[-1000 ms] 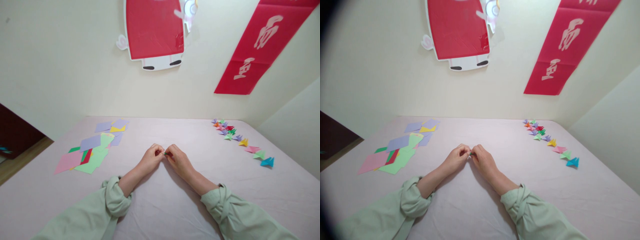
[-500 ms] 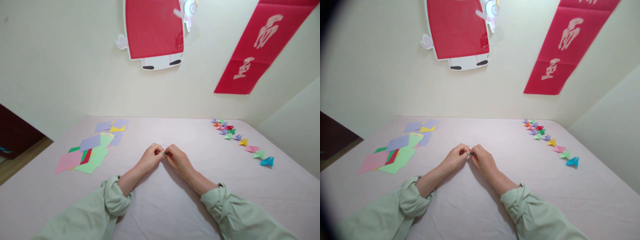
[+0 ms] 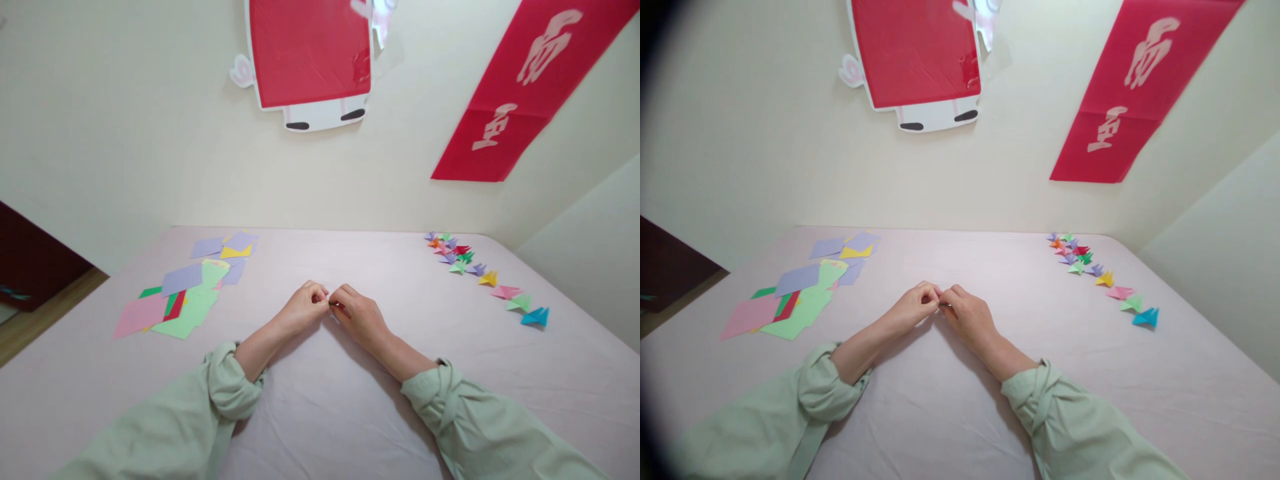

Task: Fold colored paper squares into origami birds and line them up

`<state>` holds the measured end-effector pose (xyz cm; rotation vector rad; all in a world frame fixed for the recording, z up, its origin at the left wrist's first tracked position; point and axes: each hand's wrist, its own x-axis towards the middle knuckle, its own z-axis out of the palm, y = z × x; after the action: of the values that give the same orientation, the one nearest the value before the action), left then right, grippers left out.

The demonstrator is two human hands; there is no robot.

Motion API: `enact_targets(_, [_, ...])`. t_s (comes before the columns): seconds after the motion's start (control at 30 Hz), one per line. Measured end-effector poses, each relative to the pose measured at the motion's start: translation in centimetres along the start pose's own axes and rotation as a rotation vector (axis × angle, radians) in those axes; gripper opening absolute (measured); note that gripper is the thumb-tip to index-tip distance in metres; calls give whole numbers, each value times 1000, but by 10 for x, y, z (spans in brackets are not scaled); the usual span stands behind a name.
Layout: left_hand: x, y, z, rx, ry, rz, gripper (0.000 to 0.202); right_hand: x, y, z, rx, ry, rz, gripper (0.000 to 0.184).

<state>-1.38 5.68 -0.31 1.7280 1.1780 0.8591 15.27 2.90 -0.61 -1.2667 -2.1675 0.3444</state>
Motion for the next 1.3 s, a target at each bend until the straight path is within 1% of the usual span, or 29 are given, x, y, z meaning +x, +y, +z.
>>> enact_targets(0.17, [1, 3, -6, -34, -56, -38, 11, -1, 2, 2, -1, 1, -28, 11])
enact_targets(0.3, [0, 9, -11, -51, -98, -76, 15, -1, 1, 2, 18, 4, -39, 10])
enact_targets(0.4, [-2, 13, -12, -78, -98, -70, 19, -1, -1, 0, 57, 5, -41, 11])
enact_targets(0.5, [-2, 11, -10, -115, -84, -79, 20, 0, -3, 0, 116, 7, -36, 12])
enact_targets(0.7, [0, 3, -8, -127, -87, -74, 14, 1, -3, 1, 207, 7, -3, 13])
enact_targets(0.9, [0, 4, -8, -120, -96, -91, 12, 3, -2, 1, 271, 37, 24, 15])
enact_targets(1.1, [-1, -2, -5, -118, -87, -27, 9, 3, 1, 3, 318, 87, 70, 14])
enact_targets(1.2, [-4, -5, -1, -63, -82, 69, 14, 3, 2, 3, 351, 84, 73, 12])
enact_targets(1.3, [-7, -4, 1, 17, -58, 154, 5, 3, 2, 4, 399, 74, 91, 8])
